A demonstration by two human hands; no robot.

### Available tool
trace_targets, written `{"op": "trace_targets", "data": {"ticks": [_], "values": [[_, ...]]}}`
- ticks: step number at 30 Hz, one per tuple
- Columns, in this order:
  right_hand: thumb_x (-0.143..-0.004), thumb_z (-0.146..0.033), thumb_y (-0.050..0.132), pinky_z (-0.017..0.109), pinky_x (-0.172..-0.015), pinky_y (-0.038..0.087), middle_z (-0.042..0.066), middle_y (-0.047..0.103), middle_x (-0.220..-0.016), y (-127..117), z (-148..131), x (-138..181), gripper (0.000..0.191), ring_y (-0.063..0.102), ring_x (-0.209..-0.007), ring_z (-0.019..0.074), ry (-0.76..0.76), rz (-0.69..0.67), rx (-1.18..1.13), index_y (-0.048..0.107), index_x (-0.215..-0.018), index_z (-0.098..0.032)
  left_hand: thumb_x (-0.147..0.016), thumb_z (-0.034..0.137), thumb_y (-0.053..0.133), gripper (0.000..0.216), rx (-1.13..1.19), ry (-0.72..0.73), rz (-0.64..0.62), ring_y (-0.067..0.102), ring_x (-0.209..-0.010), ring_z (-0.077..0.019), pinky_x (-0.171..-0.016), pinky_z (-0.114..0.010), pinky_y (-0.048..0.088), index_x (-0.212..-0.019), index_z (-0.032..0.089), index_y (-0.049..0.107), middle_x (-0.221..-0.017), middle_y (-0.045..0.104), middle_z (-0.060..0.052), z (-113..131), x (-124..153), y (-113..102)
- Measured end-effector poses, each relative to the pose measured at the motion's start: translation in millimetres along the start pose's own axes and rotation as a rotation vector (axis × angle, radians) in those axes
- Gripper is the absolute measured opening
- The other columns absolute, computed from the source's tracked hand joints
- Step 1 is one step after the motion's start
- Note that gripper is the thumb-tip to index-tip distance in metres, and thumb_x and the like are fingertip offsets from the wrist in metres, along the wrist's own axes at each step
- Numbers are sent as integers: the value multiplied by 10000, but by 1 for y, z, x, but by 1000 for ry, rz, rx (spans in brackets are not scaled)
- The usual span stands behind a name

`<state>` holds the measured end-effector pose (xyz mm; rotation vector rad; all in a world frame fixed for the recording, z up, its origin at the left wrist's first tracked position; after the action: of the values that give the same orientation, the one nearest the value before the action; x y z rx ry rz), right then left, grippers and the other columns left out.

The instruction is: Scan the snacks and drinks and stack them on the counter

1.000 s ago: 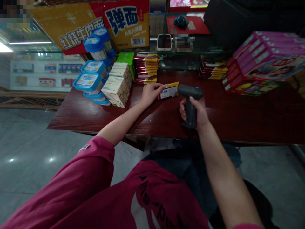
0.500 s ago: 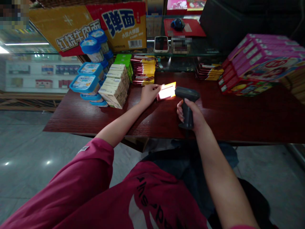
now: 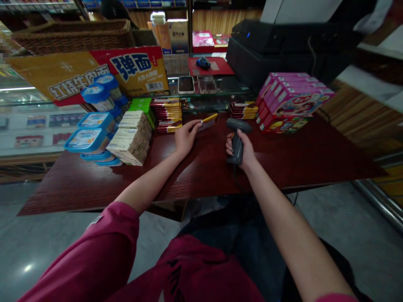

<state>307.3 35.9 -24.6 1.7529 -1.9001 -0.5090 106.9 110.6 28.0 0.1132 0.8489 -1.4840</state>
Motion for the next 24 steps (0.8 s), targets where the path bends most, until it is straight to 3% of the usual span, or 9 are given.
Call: {"op": "trace_targets", "data": {"ticks": [5,12,19,24], "values": [[-837,-553,731,146,-357,290,-45,492,-612,-19,-26,-28,384,377,-453,65,1,-68,-45,551,-827,-214,-1047,395,537,306,-12,37,91,743,-1112,-196,-966,-287,557,-1212,247,748,-1211,785,-36,12,-23,36],[-797,-490,715,159,-345,274,-66,449,-584,-37,-44,-37,329,325,-422,66,4,-109,-89,554,-851,-209,-1075,391,459,357,-199,232,162,672,-1207,-189,-1066,-337,496,-1294,274,715,-1284,755,-29,41,-69,90],[-762,-372,715,144,-351,314,-75,414,-578,-54,-55,-46,252,326,-442,74,-34,-41,-205,532,-853,-225,-1037,422,522,315,-318,395,-157,597,-1276,-247,-1093,-465,385,-1282,395,717,-1409,688,-4,51,-95,173],[-779,-321,698,143,-365,332,-70,437,-595,-54,-53,-50,228,377,-452,76,-33,-64,-214,508,-875,-238,-1030,347,536,349,-342,425,-307,551,-1345,-277,-1108,-499,347,-1348,389,672,-1420,680,-11,50,-100,206]]}}
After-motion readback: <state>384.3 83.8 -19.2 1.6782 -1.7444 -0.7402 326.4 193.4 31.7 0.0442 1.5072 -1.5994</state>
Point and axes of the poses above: each hand's wrist, its own x-axis away from the middle knuckle, its own y-axis out of the palm, z = x × y, the point moved 9 cm from there along -x, towards the middle knuckle
